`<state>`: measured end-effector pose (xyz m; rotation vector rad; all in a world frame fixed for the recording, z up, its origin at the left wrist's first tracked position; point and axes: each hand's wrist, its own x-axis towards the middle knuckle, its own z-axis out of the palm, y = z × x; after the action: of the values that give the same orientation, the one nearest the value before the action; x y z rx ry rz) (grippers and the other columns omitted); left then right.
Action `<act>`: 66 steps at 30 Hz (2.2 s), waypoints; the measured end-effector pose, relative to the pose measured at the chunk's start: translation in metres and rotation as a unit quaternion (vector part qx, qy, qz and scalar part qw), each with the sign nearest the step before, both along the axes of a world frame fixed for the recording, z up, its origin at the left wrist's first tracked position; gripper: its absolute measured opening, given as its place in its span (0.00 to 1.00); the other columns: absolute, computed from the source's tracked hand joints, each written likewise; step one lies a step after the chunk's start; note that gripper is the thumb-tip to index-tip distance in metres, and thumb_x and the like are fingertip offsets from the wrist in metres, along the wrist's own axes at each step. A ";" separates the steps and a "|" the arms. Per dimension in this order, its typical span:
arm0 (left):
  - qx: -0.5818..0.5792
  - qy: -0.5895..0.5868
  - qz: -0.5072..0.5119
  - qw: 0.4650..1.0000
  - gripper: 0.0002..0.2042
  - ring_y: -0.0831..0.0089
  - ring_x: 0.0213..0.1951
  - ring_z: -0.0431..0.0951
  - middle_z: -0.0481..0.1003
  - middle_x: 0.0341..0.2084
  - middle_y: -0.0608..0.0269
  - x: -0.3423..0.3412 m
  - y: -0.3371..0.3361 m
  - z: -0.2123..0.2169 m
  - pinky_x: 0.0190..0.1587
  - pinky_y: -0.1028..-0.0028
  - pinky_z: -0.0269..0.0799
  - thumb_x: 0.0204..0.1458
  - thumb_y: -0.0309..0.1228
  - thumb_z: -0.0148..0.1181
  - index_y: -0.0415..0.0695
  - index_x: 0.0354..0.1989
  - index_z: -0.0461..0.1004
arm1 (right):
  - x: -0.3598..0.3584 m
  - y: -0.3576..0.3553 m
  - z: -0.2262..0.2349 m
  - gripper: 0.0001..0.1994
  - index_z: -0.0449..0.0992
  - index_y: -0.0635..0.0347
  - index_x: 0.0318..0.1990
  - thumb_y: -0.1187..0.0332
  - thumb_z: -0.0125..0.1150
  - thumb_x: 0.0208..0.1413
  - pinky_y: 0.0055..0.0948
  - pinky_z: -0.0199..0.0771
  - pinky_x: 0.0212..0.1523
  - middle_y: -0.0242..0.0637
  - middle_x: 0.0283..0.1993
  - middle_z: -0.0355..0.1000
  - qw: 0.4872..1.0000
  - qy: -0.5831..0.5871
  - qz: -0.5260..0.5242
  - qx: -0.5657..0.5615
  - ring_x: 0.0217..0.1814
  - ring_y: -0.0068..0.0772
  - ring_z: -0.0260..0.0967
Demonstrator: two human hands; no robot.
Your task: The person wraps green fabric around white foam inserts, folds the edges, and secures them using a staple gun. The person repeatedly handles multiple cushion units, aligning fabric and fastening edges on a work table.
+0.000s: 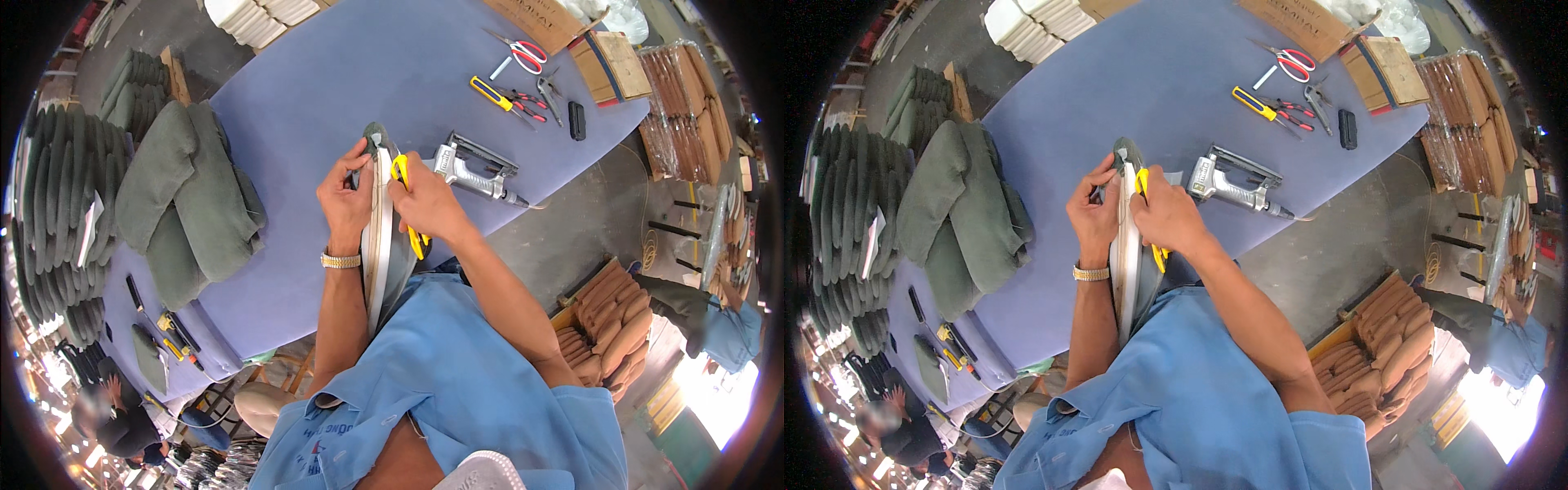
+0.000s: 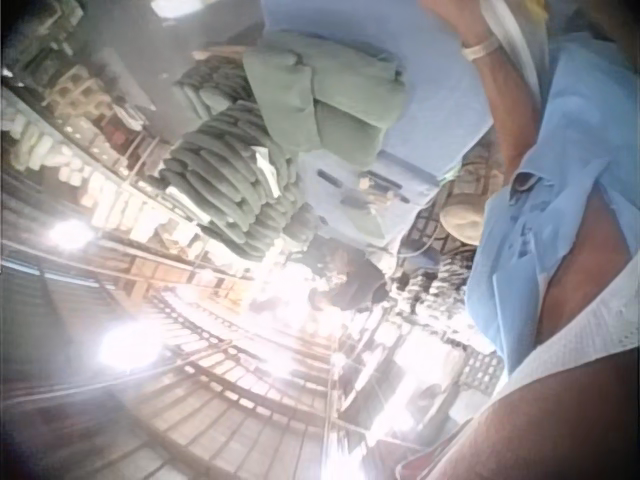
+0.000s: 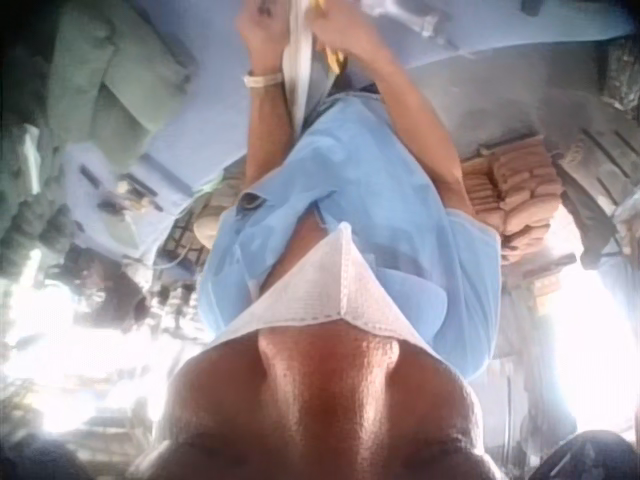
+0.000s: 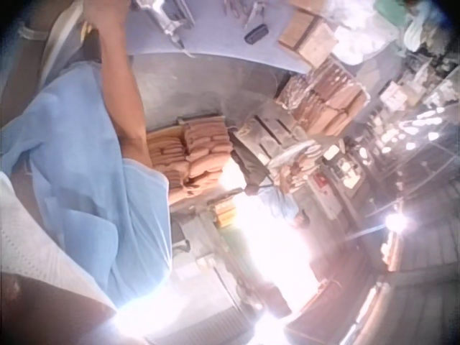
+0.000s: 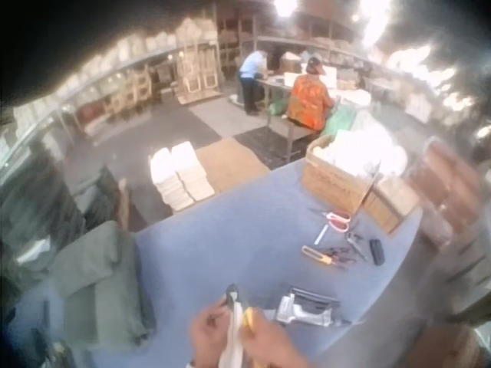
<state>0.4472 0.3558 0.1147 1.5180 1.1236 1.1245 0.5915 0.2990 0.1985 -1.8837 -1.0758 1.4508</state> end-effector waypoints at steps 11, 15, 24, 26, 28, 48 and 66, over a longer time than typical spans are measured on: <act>0.130 0.158 -0.013 0.979 0.09 0.57 0.53 0.83 0.81 0.53 0.51 0.004 0.012 0.018 0.54 0.65 0.79 0.52 0.19 0.65 0.39 0.42 0.82 | 0.001 0.007 -0.003 0.16 0.62 0.70 0.50 0.66 0.49 0.63 0.47 0.82 0.36 0.53 0.26 0.78 0.999 -0.007 -0.023 0.022 0.24 0.49 0.81; 0.111 0.132 -0.012 0.985 0.08 0.58 0.53 0.83 0.81 0.53 0.52 0.001 0.010 0.015 0.53 0.66 0.79 0.53 0.20 0.65 0.39 0.41 0.82 | 0.000 0.005 0.006 0.16 0.63 0.70 0.51 0.65 0.50 0.63 0.45 0.82 0.34 0.52 0.27 0.78 1.000 0.011 -0.021 0.018 0.23 0.47 0.81; 0.045 0.053 -0.006 0.998 0.05 0.76 0.41 0.83 0.83 0.52 0.54 0.002 0.002 0.003 0.40 0.76 0.75 0.56 0.20 0.65 0.38 0.40 0.82 | -0.001 0.007 -0.002 0.13 0.65 0.70 0.46 0.66 0.52 0.63 0.43 0.77 0.24 0.49 0.27 0.74 0.999 -0.025 0.023 0.019 0.19 0.43 0.77; 0.059 0.032 -0.003 0.998 0.05 0.83 0.37 0.80 0.83 0.51 0.55 0.003 0.002 0.000 0.35 0.79 0.72 0.56 0.21 0.65 0.37 0.40 0.82 | -0.002 0.011 0.002 0.14 0.65 0.71 0.47 0.66 0.52 0.63 0.43 0.77 0.24 0.50 0.27 0.74 0.999 -0.028 0.025 0.008 0.19 0.43 0.77; 0.030 0.012 -0.005 0.999 0.04 0.84 0.35 0.78 0.83 0.51 0.55 0.000 0.003 -0.003 0.33 0.79 0.70 0.57 0.21 0.65 0.37 0.40 0.82 | -0.005 0.014 0.004 0.14 0.65 0.73 0.47 0.67 0.51 0.62 0.43 0.77 0.24 0.51 0.28 0.74 0.999 -0.026 0.019 -0.003 0.19 0.43 0.78; -0.019 -0.027 0.011 0.999 0.03 0.73 0.46 0.85 0.84 0.49 0.51 0.008 0.002 -0.008 0.46 0.74 0.78 0.57 0.20 0.65 0.36 0.38 0.82 | 0.000 0.019 0.003 0.18 0.64 0.79 0.51 0.68 0.51 0.62 0.42 0.76 0.23 0.55 0.34 0.76 0.999 0.032 0.012 -0.039 0.21 0.41 0.78; -0.033 -0.033 0.020 0.999 0.03 0.70 0.48 0.85 0.84 0.47 0.49 0.010 -0.001 -0.002 0.50 0.72 0.79 0.58 0.20 0.64 0.34 0.37 0.81 | 0.003 0.020 0.007 0.11 0.62 0.70 0.45 0.71 0.50 0.61 0.36 0.70 0.19 0.39 0.25 0.68 0.996 0.060 0.022 -0.059 0.18 0.33 0.72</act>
<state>0.4576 0.3551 0.1131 1.4037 1.1393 1.1449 0.5943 0.3189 0.2055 -1.8365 -1.0005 1.6621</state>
